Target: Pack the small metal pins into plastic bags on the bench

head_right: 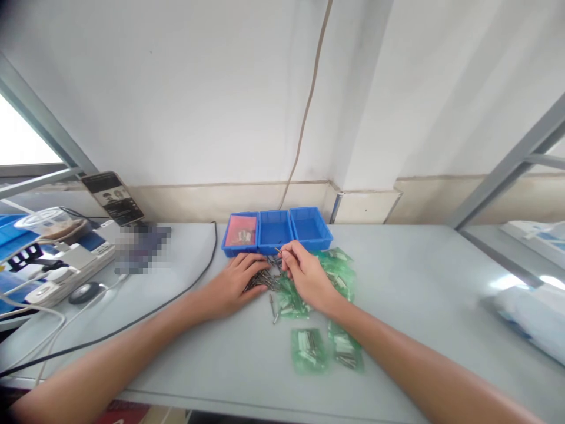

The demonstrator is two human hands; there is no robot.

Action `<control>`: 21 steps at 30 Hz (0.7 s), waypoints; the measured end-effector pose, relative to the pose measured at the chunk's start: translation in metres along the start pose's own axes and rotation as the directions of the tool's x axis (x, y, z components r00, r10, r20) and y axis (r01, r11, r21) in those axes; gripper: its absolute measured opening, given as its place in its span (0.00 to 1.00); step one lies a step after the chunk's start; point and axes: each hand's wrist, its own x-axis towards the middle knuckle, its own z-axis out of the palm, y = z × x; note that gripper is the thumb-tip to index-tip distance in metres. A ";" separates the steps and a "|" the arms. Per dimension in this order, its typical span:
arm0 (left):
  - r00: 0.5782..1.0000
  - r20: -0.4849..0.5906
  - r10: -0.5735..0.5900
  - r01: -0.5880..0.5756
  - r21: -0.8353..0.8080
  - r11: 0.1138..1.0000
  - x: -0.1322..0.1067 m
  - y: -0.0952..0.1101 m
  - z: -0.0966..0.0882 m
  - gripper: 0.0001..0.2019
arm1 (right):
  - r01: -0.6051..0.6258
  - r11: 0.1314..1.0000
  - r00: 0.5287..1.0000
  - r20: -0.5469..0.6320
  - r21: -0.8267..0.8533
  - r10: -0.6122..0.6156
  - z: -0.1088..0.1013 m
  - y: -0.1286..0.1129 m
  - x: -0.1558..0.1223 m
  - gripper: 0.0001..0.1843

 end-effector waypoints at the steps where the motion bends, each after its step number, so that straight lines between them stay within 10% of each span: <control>1: 1.000 -0.002 0.002 -0.002 -0.001 1.000 0.000 0.000 0.000 0.21 | 0.000 1.000 1.000 -0.002 -0.002 0.000 0.000 0.000 0.000 0.16; 21: 1.000 -0.005 0.011 -0.011 0.009 1.000 -0.001 -0.002 0.001 0.21 | -0.014 1.000 1.000 0.003 -0.004 0.014 0.000 -0.001 0.000 0.15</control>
